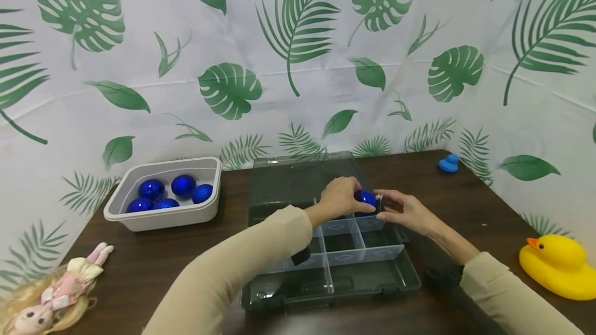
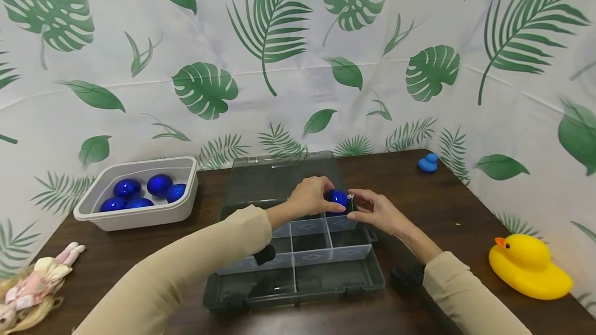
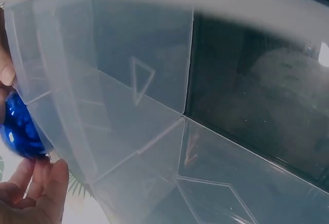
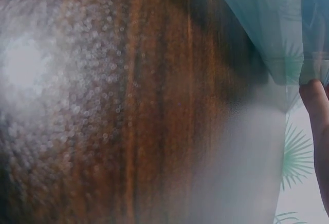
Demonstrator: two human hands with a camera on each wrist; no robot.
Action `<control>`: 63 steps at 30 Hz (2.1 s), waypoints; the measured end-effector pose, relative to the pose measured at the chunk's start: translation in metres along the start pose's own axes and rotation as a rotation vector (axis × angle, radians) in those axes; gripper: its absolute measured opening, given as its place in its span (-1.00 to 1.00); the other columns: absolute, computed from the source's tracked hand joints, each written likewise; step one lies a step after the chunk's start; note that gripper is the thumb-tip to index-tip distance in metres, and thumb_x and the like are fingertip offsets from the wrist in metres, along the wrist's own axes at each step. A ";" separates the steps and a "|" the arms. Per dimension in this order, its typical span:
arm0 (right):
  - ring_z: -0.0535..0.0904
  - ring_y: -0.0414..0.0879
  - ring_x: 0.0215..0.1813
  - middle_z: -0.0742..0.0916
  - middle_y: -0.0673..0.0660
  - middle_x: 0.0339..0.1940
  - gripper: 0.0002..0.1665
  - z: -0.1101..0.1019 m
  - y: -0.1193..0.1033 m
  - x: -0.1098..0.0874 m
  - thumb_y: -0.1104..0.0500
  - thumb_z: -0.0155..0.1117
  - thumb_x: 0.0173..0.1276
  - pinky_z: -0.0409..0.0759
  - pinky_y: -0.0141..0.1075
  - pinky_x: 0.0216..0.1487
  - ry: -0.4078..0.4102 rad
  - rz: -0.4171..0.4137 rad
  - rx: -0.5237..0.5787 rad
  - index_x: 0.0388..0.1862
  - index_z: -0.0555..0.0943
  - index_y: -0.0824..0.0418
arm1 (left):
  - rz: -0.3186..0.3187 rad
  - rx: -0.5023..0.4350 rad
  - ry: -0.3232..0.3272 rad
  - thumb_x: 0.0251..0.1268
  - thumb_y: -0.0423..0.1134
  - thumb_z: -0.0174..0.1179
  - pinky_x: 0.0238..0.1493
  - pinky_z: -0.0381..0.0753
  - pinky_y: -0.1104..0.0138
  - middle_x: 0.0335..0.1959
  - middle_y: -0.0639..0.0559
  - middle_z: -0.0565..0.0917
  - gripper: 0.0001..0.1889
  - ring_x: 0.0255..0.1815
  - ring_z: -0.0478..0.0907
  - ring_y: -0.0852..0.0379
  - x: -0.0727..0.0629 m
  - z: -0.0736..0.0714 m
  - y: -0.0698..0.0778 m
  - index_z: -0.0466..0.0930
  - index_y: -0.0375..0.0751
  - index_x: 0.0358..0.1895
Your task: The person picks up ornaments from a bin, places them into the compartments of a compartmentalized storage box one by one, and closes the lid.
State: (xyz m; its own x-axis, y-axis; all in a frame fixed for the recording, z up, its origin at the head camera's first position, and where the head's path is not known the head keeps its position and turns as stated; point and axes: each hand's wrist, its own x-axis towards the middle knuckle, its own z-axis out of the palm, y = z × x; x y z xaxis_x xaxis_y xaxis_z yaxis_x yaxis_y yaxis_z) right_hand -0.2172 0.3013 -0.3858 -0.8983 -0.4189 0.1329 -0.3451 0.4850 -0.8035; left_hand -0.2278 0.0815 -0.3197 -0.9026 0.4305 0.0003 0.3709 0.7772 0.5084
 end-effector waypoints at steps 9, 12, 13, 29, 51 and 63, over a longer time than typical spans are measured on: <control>0.33 0.34 0.30 0.40 0.45 0.30 -0.28 -0.001 0.002 -0.009 0.20 0.29 0.28 0.42 -0.23 0.17 0.022 0.017 -0.044 0.33 0.27 0.45 | 0.016 -0.270 -0.067 0.07 0.02 0.36 -0.08 0.57 0.35 -0.06 0.00 0.65 -0.48 -0.06 0.58 0.13 -0.021 -0.026 -0.025 0.54 -0.17 0.07; 0.35 0.34 0.29 0.42 0.45 0.29 -0.28 -0.004 0.002 -0.015 0.21 0.30 0.27 0.46 -0.33 0.14 0.035 0.014 -0.076 0.33 0.27 0.45 | 0.025 -0.418 -0.048 0.14 -0.06 0.33 -0.03 0.58 0.30 -0.02 -0.05 0.65 -0.52 0.00 0.58 0.08 -0.036 -0.052 -0.051 0.53 -0.18 0.11; 0.36 0.33 0.28 0.42 0.45 0.28 -0.28 -0.005 0.002 -0.016 0.22 0.30 0.26 0.47 -0.36 0.13 0.039 0.007 -0.083 0.33 0.27 0.45 | 0.026 -0.454 -0.024 0.17 -0.10 0.31 -0.02 0.58 0.27 -0.01 -0.08 0.64 -0.53 0.02 0.58 0.05 -0.041 -0.061 -0.063 0.52 -0.20 0.12; 0.37 -0.51 0.18 0.43 0.47 0.27 -0.30 -0.003 0.001 -0.007 0.24 0.29 0.27 0.39 -0.64 0.07 0.037 -0.035 -0.075 0.31 0.29 0.46 | -0.305 -0.378 0.090 0.29 -0.23 0.18 0.21 0.41 0.00 0.25 -0.44 0.38 -0.43 0.23 0.37 -0.27 -0.100 -0.141 -0.261 0.28 -0.49 0.28; 0.33 -0.62 0.14 0.42 0.50 0.26 -0.31 0.003 0.001 0.000 0.27 0.28 0.27 0.41 -0.62 0.08 0.019 -0.053 -0.023 0.30 0.28 0.50 | -0.359 -0.251 0.315 0.24 -0.06 0.23 0.30 0.26 -0.07 0.30 -0.36 0.36 -0.33 0.31 0.27 -0.30 -0.102 -0.152 -0.242 0.28 -0.33 0.33; 0.34 -0.63 0.13 0.41 0.51 0.26 -0.32 0.002 0.002 0.002 0.28 0.28 0.27 0.40 -0.64 0.07 0.029 -0.064 -0.006 0.30 0.29 0.51 | -0.060 -0.604 0.067 0.23 -0.20 0.26 0.13 0.52 0.10 0.22 -0.25 0.48 -0.46 0.22 0.46 -0.15 -0.065 -0.106 -0.142 0.39 -0.25 0.27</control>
State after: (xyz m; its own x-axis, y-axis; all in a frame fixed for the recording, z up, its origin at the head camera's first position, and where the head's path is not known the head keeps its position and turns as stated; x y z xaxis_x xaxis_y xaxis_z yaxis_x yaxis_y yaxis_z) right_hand -0.2189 0.2999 -0.3889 -0.8819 -0.4266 0.2004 -0.4031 0.4624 -0.7897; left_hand -0.2455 -0.1057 -0.3005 -0.9372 0.3487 0.0007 0.1469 0.3930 0.9077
